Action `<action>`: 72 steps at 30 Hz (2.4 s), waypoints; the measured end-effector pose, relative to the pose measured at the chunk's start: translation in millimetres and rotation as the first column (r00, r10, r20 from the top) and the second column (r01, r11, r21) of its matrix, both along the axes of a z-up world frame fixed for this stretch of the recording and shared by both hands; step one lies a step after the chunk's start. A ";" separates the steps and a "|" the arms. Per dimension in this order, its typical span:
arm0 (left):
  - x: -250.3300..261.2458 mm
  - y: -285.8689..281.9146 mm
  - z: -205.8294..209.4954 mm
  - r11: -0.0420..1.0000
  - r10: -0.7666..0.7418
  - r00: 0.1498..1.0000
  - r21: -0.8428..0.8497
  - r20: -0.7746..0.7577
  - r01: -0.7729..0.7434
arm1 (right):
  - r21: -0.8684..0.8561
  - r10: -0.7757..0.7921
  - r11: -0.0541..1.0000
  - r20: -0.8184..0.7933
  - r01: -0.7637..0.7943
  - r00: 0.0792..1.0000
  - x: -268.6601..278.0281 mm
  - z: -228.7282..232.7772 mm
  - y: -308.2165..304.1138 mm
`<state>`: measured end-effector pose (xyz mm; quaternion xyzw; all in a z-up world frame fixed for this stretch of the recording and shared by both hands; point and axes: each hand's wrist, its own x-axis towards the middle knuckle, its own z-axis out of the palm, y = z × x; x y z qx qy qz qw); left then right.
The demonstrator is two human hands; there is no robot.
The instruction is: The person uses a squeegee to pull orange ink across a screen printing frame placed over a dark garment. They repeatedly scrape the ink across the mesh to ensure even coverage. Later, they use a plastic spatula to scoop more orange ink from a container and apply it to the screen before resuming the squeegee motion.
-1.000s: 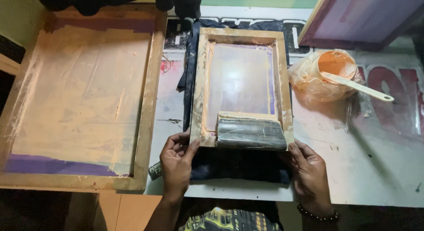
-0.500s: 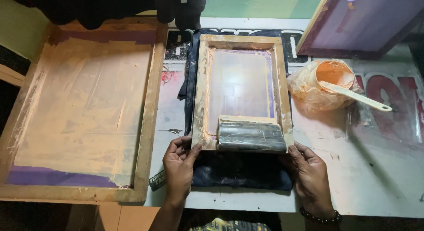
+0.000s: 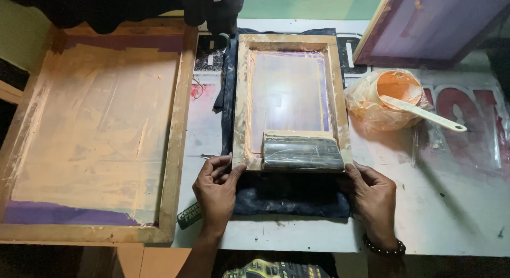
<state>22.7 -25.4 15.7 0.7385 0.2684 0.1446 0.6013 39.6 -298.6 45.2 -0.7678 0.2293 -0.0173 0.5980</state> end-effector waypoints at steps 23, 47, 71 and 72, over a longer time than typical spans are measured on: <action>105.4 -32.0 38.4 -0.085 -0.852 0.481 0.961 -0.208 0.265 | -0.852 0.895 0.156 -0.092 -0.500 0.436 83.5 58.3 -3.7; 277.6 -20.7 30.4 -0.074 -0.851 0.476 0.949 -0.221 0.308 | -0.982 0.829 0.054 -0.057 -0.181 0.557 248.5 -2.6 27.9; 310.9 -15.4 16.5 -0.035 -0.866 0.447 0.919 -0.224 0.393 | -0.991 0.827 -0.013 -0.084 -0.131 0.555 304.9 -20.6 30.4; 299.8 -16.0 22.9 -0.027 -0.887 0.415 0.919 -0.204 0.393 | -0.987 0.828 -0.038 -0.117 -0.154 0.549 294.8 -14.2 30.5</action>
